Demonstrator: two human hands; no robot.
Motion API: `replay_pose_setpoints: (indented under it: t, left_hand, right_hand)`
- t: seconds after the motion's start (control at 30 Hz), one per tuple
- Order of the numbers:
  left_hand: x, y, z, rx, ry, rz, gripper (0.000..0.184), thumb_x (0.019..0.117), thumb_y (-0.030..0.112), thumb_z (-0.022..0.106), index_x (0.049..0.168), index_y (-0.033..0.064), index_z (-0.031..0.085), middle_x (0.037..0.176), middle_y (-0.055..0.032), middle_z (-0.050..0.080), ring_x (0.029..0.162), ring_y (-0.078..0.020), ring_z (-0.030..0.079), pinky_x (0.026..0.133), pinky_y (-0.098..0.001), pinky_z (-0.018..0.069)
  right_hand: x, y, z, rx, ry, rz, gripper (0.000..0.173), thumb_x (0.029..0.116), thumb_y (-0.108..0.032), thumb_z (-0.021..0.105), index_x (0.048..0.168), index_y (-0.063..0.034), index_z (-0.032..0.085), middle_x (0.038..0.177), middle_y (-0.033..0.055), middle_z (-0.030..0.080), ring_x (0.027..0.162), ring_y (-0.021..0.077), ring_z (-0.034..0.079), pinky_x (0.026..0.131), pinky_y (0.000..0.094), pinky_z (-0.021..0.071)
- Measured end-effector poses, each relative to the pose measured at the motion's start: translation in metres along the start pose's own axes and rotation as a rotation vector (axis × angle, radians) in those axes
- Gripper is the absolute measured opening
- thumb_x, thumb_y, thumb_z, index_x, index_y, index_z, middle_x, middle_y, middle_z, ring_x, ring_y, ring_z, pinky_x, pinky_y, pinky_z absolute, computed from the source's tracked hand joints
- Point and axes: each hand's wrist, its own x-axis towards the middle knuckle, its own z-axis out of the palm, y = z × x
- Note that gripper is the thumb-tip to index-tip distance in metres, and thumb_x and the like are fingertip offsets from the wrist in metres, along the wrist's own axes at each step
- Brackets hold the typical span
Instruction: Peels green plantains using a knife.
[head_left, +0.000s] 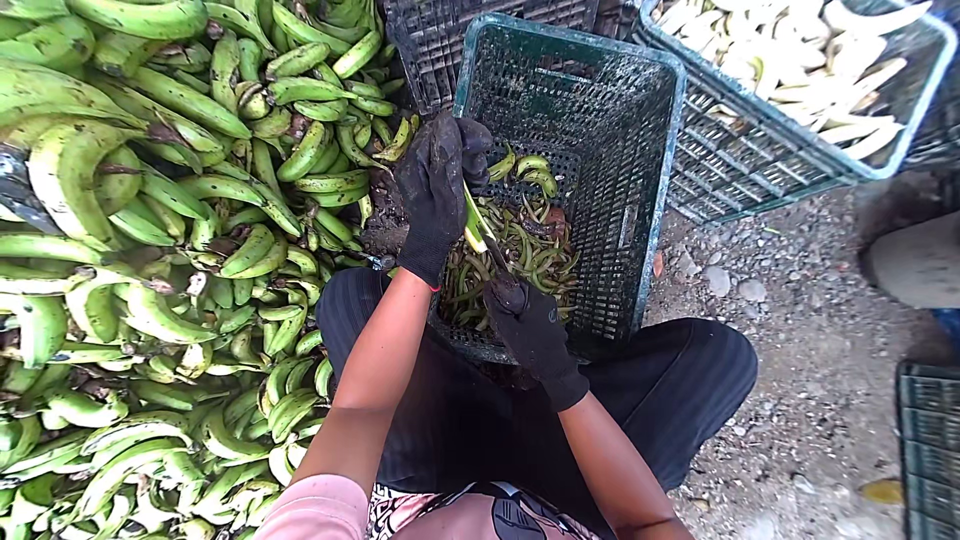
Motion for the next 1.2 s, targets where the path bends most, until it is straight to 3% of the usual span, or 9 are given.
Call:
replay_pose_setpoints:
  t: [0.23,0.37,0.5,0.6,0.73,0.83,1.07,1.17,1.2]
  left_hand:
    - [-0.004,0.006,0.007,-0.182,-0.012,-0.186,0.051,0.1088,0.024,0.014,0.091,0.0095,0.059,0.064,0.0047,0.061,0.055,-0.0089,0.061,0.051,-0.0283,0.056]
    - [-0.012,0.003,0.014,-0.464,-0.014,-0.305,0.051,0.1091,0.028,0.012,0.091,0.0105,0.056,0.063,0.0017,0.06,0.052,-0.0106,0.06,0.05,-0.0267,0.0555]
    - [-0.018,-0.002,0.017,-0.722,-0.024,-0.484,0.067,0.108,0.037,0.004,0.088,0.0087,0.061,0.061,-0.0016,0.061,0.051,-0.0124,0.061,0.048,-0.0254,0.0547]
    - [-0.025,-0.008,0.019,-0.751,-0.028,-0.563,0.073,0.1071,0.04,0.003,0.091,0.0098,0.067,0.061,-0.0006,0.064,0.054,-0.012,0.064,0.052,-0.0264,0.0566]
    - [-0.031,-0.016,0.022,-0.766,0.003,-0.582,0.073,0.107,0.042,0.002,0.086,0.0132,0.065,0.064,0.0008,0.062,0.06,-0.012,0.063,0.061,-0.0277,0.0559]
    - [-0.038,-0.021,0.026,-0.679,0.104,-0.595,0.068,0.1096,0.037,0.006,0.094,0.0103,0.066,0.071,-0.0034,0.068,0.071,-0.0174,0.069,0.073,-0.0353,0.0597]
    - [-0.044,-0.03,0.027,-0.798,0.104,-0.657,0.071,0.1084,0.045,0.006,0.103,0.0129,0.069,0.082,-0.0041,0.072,0.086,-0.0181,0.071,0.081,-0.0341,0.0594]
    - [-0.054,-0.028,0.026,-0.826,0.048,-0.657,0.082,0.1021,0.065,0.003,0.112,0.0161,0.068,0.091,-0.003,0.073,0.091,-0.0182,0.071,0.083,-0.0362,0.0595]
    - [-0.062,-0.03,0.023,-0.813,-0.023,-0.652,0.079,0.0993,0.073,0.013,0.123,0.0191,0.065,0.1,-0.0023,0.073,0.094,-0.0164,0.07,0.083,-0.0338,0.0592]
  right_hand:
    - [0.018,0.001,0.006,-0.088,0.058,-0.046,0.025,0.0968,-0.028,0.069,0.107,-0.005,0.068,0.079,0.0134,0.067,0.07,0.0293,0.066,0.063,0.0517,0.0529]
    - [0.028,-0.003,0.005,-0.126,0.1,-0.071,0.024,0.0956,-0.025,0.07,0.108,-0.004,0.067,0.082,0.0175,0.067,0.074,0.0345,0.067,0.063,0.0554,0.0521]
    - [0.037,-0.007,0.001,-0.205,0.098,-0.073,0.029,0.0975,-0.029,0.066,0.111,-0.0036,0.066,0.085,0.0205,0.067,0.077,0.0392,0.068,0.061,0.0587,0.0521]
    - [0.045,-0.011,-0.003,-0.264,0.107,-0.073,0.031,0.1,-0.03,0.064,0.115,-0.0026,0.065,0.09,0.0223,0.068,0.084,0.042,0.069,0.065,0.0607,0.0521]
    - [0.062,-0.027,-0.013,-0.392,0.007,0.045,0.032,0.1001,-0.033,0.062,0.115,-0.0045,0.066,0.099,0.0212,0.07,0.096,0.0406,0.069,0.076,0.0602,0.0527]
    - [0.072,-0.033,-0.018,-0.454,-0.032,0.084,0.033,0.0999,-0.035,0.062,0.113,-0.0052,0.065,0.103,0.02,0.07,0.1,0.0389,0.069,0.078,0.0591,0.0531]
    - [0.078,-0.038,-0.026,-0.519,-0.083,0.113,0.032,0.0988,-0.033,0.064,0.118,-0.0074,0.065,0.109,0.0194,0.07,0.105,0.0386,0.068,0.08,0.0601,0.0532]
    - [0.068,-0.024,-0.029,-0.457,-0.055,0.013,0.03,0.0983,-0.032,0.066,0.108,-0.0037,0.063,0.096,0.0228,0.068,0.091,0.0431,0.068,0.069,0.0627,0.0529]
    - [0.067,-0.016,-0.031,-0.41,-0.057,-0.013,0.029,0.0981,-0.032,0.066,0.103,-0.0032,0.065,0.091,0.0222,0.067,0.085,0.042,0.068,0.065,0.0622,0.0524]
